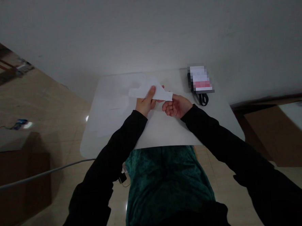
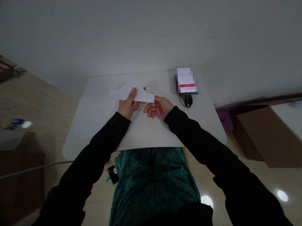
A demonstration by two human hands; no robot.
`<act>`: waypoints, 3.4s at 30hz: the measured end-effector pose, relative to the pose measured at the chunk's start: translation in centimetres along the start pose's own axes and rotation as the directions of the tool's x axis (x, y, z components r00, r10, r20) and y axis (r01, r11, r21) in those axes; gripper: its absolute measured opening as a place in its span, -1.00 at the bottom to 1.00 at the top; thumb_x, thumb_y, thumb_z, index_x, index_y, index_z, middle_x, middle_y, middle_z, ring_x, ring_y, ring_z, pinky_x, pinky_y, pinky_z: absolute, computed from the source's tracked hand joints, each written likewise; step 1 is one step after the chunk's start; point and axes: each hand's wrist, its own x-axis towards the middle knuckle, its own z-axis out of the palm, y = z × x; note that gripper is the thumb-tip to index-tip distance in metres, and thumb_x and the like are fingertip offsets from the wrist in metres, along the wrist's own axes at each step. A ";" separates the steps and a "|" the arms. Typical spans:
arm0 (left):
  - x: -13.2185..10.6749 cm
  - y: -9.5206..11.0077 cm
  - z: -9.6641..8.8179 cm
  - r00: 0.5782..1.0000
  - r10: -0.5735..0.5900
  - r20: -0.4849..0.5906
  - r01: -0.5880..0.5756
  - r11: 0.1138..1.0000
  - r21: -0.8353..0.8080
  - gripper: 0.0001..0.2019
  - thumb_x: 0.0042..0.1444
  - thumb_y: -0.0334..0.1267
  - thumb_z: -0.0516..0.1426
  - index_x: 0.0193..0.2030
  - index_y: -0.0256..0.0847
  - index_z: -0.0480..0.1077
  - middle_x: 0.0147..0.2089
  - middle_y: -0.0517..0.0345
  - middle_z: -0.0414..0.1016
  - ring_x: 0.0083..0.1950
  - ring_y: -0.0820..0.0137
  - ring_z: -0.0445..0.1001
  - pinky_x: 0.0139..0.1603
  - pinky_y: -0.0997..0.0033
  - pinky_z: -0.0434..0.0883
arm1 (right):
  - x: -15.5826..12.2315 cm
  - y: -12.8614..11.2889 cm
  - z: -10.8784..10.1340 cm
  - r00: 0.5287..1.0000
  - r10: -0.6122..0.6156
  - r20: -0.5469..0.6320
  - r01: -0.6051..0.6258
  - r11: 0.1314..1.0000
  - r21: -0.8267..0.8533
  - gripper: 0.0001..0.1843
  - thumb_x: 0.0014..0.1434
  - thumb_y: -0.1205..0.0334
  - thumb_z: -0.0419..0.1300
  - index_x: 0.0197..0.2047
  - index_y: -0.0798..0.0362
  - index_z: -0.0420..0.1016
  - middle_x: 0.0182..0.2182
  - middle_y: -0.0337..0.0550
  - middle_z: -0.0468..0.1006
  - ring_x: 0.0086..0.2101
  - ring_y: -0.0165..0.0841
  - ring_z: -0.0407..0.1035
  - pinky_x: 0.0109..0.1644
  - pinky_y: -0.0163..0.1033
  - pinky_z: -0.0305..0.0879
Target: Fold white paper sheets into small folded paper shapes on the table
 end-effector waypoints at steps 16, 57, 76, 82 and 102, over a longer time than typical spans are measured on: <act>0.3 -0.8 -0.3 0.992 0.100 -0.078 -0.096 0.994 0.058 -0.50 -0.02 0.21 0.26 -0.24 -0.24 0.49 -0.42 0.05 0.57 -0.24 0.25 0.62 -0.26 0.34 0.55 | -0.4 0.6 0.1 0.953 0.094 0.287 -0.149 0.974 0.173 -0.49 0.37 0.12 -0.19 -0.07 0.22 0.51 -0.57 -0.20 0.53 -0.68 -0.50 0.33 -0.61 -0.45 0.32; 0.7 -1.6 -0.9 0.954 0.300 -0.011 -0.285 0.918 0.274 -0.50 0.10 0.20 0.17 -0.16 -0.25 0.54 -0.27 -0.03 0.63 -0.18 0.24 0.62 -0.09 0.22 0.53 | -0.6 0.8 1.4 0.945 -0.297 -0.134 0.284 0.953 -0.109 -0.55 -0.12 -0.11 0.44 -0.55 0.12 0.45 -0.67 -0.22 0.53 -0.75 -0.47 0.35 -0.78 -0.43 0.14; 1.4 -0.5 -1.5 0.943 0.290 -0.164 -0.247 0.939 0.239 -0.47 0.03 0.25 0.20 -0.33 -0.29 0.46 -0.49 0.03 0.54 -0.53 0.40 0.54 -0.68 0.53 0.28 | -0.5 0.0 -0.4 0.850 -0.459 -0.257 0.410 0.885 -0.223 -0.59 0.06 -0.11 0.32 -0.50 0.06 0.42 -0.75 -0.37 0.39 -0.81 -0.58 0.14 -0.80 -0.43 -0.12; 1.6 -0.5 -1.8 0.953 0.272 -0.132 -0.239 0.945 0.222 -0.44 -0.01 0.24 0.23 -0.16 -0.28 0.47 -0.24 -0.12 0.62 -0.41 0.33 0.63 -0.63 0.54 0.37 | -0.2 0.0 -0.4 0.804 -0.539 -0.251 0.466 0.833 -0.298 -0.54 0.04 -0.18 0.32 -0.47 0.05 0.37 -0.69 -0.32 0.46 -0.76 -0.54 0.29 -0.76 -0.45 0.07; 1.7 0.4 -2.1 0.908 0.360 -0.214 -0.283 0.904 0.319 -0.58 -0.03 0.06 0.31 -0.19 -0.26 0.55 -0.50 0.16 0.57 -0.52 0.41 0.58 -0.67 0.59 0.34 | -0.1 -0.9 -0.9 0.825 -0.454 -0.337 0.432 0.891 -0.142 -0.57 0.07 -0.12 0.33 -0.51 0.04 0.33 -0.70 -0.33 0.43 -0.78 -0.54 0.24 -0.78 -0.41 0.05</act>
